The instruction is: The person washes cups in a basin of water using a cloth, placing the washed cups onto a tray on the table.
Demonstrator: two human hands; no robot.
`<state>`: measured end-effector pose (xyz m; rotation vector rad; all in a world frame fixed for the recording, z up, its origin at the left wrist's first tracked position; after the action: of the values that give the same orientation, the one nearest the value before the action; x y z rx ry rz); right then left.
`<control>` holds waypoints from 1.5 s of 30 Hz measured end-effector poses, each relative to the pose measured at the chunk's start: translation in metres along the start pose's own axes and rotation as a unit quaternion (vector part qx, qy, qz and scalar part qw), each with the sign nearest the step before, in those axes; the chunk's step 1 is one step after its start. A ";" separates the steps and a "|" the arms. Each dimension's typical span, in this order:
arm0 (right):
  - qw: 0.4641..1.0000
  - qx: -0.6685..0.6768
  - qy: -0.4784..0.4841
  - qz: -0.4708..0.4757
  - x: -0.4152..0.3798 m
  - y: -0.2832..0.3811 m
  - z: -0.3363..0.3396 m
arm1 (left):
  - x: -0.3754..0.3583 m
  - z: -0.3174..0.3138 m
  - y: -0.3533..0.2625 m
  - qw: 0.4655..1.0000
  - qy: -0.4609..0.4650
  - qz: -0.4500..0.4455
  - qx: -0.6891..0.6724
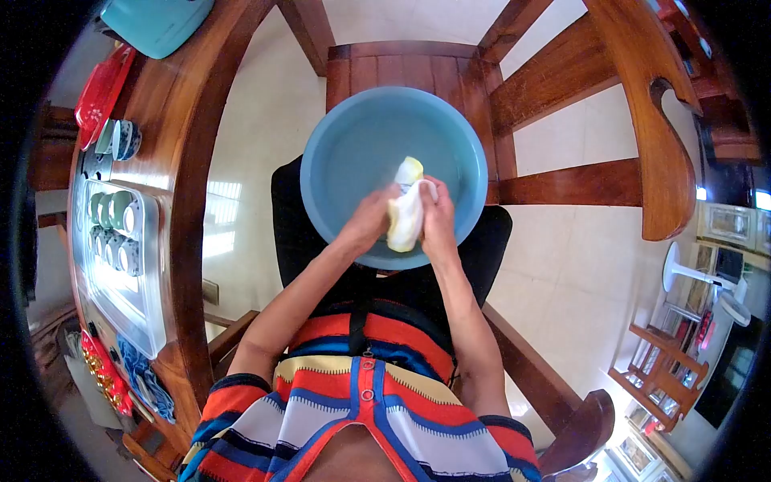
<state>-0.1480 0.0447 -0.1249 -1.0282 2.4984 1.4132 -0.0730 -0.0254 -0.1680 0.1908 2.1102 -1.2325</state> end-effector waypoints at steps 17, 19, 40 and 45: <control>0.994 0.099 0.025 -0.028 -0.003 0.009 0.003 | -0.030 -0.028 -0.018 0.990 0.061 -0.040 -0.121; 0.997 0.071 0.028 -0.010 -0.012 0.011 -0.007 | -0.020 -0.024 -0.012 0.985 0.044 -0.036 -0.164; 0.842 -0.473 0.083 0.246 -0.036 0.041 -0.052 | -0.034 -0.011 -0.009 0.987 0.026 0.027 -0.156; 0.850 -0.452 0.175 0.205 -0.045 0.032 -0.067 | -0.023 -0.006 -0.013 0.965 0.113 -0.033 -0.232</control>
<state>-0.1163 0.0258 -0.0463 -0.9086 2.3237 2.9428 -0.0638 -0.0231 -0.1422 0.0526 2.5578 -0.7437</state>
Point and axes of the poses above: each hand's wrist, its own x-axis towards the middle knuckle, its own z-axis out of the back of the hand, y = z × x, the point moved 10 cm from there along x, towards the middle knuckle, and after that the axes turned 9 degrees about x, right-handed, at the moved point
